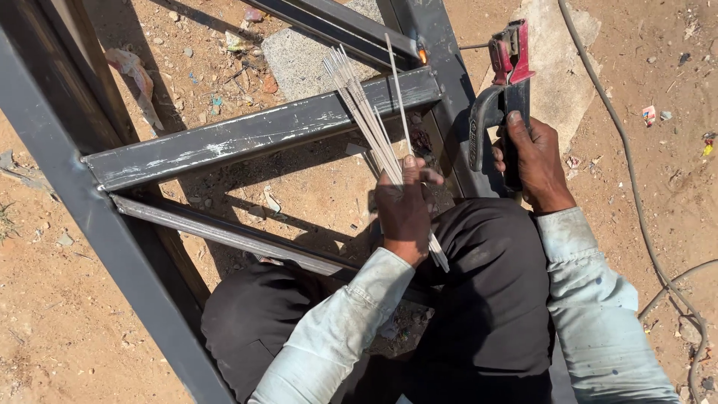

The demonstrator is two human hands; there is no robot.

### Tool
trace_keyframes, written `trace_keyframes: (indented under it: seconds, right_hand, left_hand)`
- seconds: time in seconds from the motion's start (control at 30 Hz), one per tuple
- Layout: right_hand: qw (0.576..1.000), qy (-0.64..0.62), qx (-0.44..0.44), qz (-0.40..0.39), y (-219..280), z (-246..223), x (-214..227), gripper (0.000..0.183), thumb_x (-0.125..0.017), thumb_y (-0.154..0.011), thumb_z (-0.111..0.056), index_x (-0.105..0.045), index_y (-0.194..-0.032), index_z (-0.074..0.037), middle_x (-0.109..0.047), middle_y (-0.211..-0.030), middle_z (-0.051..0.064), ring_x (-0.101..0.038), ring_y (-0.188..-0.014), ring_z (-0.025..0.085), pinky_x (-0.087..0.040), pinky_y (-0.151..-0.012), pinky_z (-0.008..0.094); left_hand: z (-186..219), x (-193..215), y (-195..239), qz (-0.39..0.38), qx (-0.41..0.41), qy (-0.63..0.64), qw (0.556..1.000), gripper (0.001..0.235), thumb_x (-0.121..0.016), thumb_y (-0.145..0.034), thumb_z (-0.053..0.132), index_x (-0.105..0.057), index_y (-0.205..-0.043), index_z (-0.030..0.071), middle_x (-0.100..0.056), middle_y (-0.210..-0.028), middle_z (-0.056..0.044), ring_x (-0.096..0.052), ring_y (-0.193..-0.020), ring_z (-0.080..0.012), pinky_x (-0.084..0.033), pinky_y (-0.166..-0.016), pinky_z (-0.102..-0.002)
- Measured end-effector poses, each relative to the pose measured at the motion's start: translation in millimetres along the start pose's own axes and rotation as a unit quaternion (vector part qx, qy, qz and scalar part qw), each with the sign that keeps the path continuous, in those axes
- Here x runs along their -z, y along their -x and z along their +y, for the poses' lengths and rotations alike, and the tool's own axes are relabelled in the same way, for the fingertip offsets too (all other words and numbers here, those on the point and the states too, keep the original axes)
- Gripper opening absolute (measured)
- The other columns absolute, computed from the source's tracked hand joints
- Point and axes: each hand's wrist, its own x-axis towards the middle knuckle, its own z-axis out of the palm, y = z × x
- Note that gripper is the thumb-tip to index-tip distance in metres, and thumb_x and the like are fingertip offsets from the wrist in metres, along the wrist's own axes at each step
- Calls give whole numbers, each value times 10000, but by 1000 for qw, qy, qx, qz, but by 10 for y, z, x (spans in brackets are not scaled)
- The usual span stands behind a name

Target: The recorder is using an arc welder to join metal beams of a structure.

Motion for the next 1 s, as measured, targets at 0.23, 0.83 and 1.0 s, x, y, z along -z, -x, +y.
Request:
trace_keyframes:
  seconds: [0.23, 0.83, 1.0]
  right_hand:
    - [998, -42, -52, -3, -31, 92, 30, 651, -492, -1056, -663, -556, -977, -20, -537, -707, 71, -505, -570, 128, -443, -516, 266]
    - [954, -234, -189, 12, -344, 362, 969, 594, -408, -1072, -749, -508, -1145, -167, -504, -791, 3, -491, -638, 112, -485, -650, 314]
    - [947, -301, -104, -41, -45, 12, 800, 642, -394, -1075, -756, -541, -1159, -137, -499, -780, 18, -485, -638, 127, -472, -639, 316]
  left_hand:
    - [525, -24, 158, 17, -41, 46, 998, 399, -564, -1055, 375, -599, -1216, 12, -553, -711, 14, -482, -558, -38, -374, -463, -211]
    - [1632, 353, 162, -51, -147, -33, 987, 310, -513, -1110, 328, -612, -1237, 62, -362, -640, 57, -347, -503, -28, -298, -430, -220]
    - [1379, 209, 582, -72, -208, -59, 974, 291, -495, -1115, 314, -576, -1207, 49, -483, -686, 18, -441, -502, -55, -366, -414, -223]
